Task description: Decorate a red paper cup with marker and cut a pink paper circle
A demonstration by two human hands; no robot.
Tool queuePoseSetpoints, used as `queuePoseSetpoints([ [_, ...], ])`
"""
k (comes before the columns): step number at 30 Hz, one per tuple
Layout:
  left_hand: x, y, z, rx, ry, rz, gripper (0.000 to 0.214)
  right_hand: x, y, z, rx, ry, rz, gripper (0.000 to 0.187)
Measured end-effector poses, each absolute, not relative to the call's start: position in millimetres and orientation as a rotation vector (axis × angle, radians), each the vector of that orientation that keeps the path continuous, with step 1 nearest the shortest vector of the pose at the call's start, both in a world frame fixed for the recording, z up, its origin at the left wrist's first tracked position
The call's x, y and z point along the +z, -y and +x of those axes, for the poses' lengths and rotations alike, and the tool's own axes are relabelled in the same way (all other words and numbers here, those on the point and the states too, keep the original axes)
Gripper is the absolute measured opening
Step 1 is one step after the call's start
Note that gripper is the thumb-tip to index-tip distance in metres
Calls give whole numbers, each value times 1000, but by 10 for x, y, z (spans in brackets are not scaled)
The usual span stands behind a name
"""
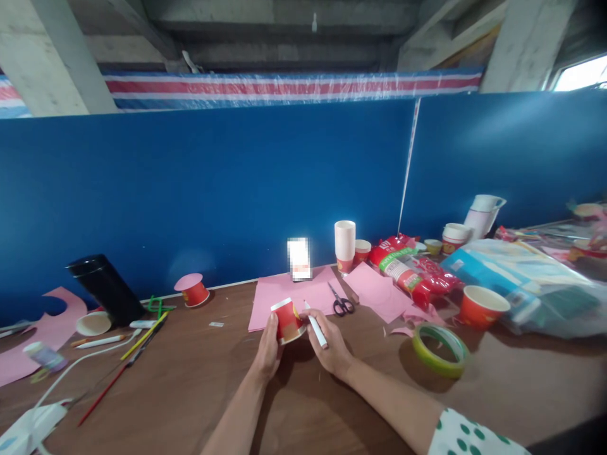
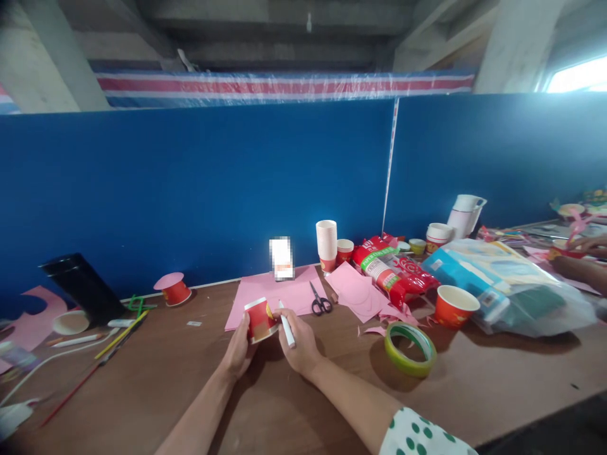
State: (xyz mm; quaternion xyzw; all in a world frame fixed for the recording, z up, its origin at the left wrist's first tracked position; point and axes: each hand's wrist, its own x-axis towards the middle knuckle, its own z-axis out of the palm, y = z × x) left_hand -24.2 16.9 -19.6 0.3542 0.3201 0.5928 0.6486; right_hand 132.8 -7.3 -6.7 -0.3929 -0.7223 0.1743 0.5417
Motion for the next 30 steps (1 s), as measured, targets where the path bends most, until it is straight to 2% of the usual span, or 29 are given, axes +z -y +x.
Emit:
queuePoseSetpoints([
  [10, 10, -70, -169, 1292, -686, 720, 48, -23, 105, 1343, 444, 1722, -963, 31],
  [30, 28, -86, -203, 1331, -743, 575, 42, 29, 51, 1477, 610, 1602, -820, 23],
])
